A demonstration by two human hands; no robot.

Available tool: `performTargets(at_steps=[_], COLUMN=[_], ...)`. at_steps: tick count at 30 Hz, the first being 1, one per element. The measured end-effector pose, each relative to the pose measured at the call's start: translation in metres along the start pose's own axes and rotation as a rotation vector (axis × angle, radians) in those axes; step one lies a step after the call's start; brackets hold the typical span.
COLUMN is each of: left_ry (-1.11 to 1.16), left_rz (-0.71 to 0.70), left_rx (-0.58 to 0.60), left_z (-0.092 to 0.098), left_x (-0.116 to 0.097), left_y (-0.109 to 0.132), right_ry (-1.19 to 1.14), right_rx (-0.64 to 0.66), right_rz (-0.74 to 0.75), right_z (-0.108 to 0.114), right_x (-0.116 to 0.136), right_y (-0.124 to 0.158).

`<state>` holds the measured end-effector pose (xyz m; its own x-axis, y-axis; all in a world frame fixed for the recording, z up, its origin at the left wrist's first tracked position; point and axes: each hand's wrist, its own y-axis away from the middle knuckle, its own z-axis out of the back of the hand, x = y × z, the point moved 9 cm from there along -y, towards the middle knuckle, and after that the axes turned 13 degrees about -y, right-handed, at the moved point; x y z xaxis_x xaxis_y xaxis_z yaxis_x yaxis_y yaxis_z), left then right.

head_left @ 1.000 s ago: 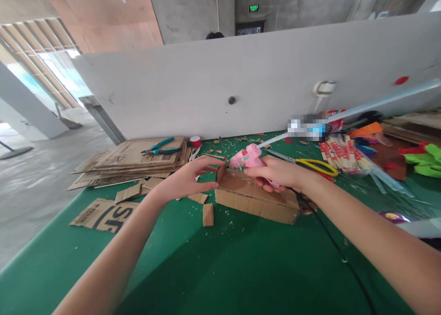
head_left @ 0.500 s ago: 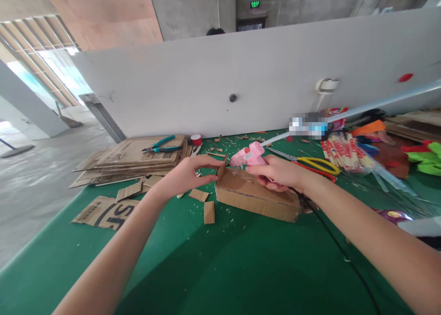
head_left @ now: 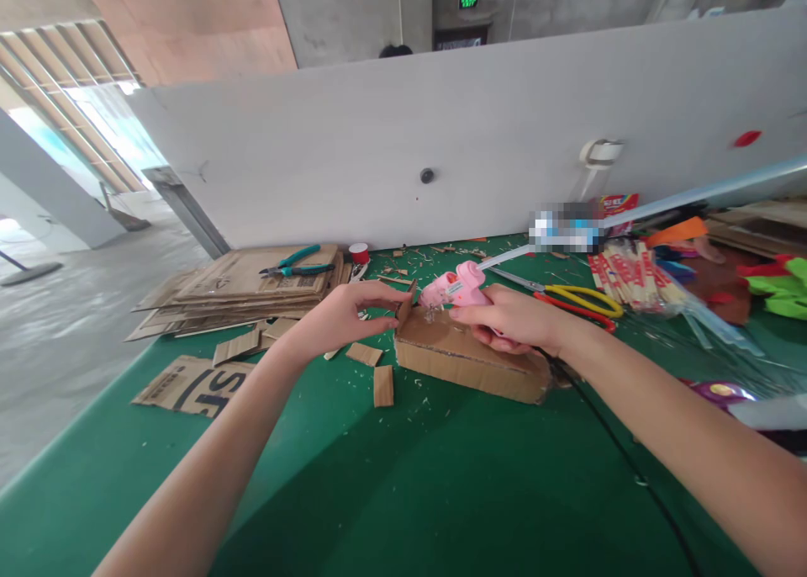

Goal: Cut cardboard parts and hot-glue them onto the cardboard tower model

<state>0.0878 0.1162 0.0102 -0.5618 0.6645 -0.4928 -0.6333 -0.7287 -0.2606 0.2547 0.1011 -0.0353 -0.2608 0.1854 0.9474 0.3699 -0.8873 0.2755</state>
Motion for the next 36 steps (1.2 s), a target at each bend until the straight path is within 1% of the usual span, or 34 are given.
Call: performTargets(at_steps=[5, 8, 15, 21, 32, 36], left_ry=[-0.034, -0.034, -0.044, -0.053, -0.078, -0.088], left_rz=[-0.023, -0.022, -0.027, -0.026, -0.029, -0.065], left_rx=[0.004, 0.009, 0.014, 0.016, 0.005, 0.033], left_z=[0.001, 0.001, 0.001, 0.001, 0.003, 0.003], left_x=[-0.002, -0.003, -0.007, -0.006, -0.007, -0.010], left_y=[-0.001, 0.000, 0.000, 0.000, 0.001, 0.002], right_ry=[0.077, 0.123, 0.144, 0.133, 0.159, 0.228], right_rx=[0.008, 0.011, 0.034, 0.035, 0.085, 0.095], right_rz=[-0.039, -0.036, -0.035, -0.045, 0.005, 0.024], right_z=[-0.005, -0.006, -0.010, -0.012, -0.022, -0.023], right_x=[0.000, 0.000, 0.000, 0.000, 0.006, 0.007], right_y=[0.005, 0.006, 0.011, 0.013, 0.019, 0.020])
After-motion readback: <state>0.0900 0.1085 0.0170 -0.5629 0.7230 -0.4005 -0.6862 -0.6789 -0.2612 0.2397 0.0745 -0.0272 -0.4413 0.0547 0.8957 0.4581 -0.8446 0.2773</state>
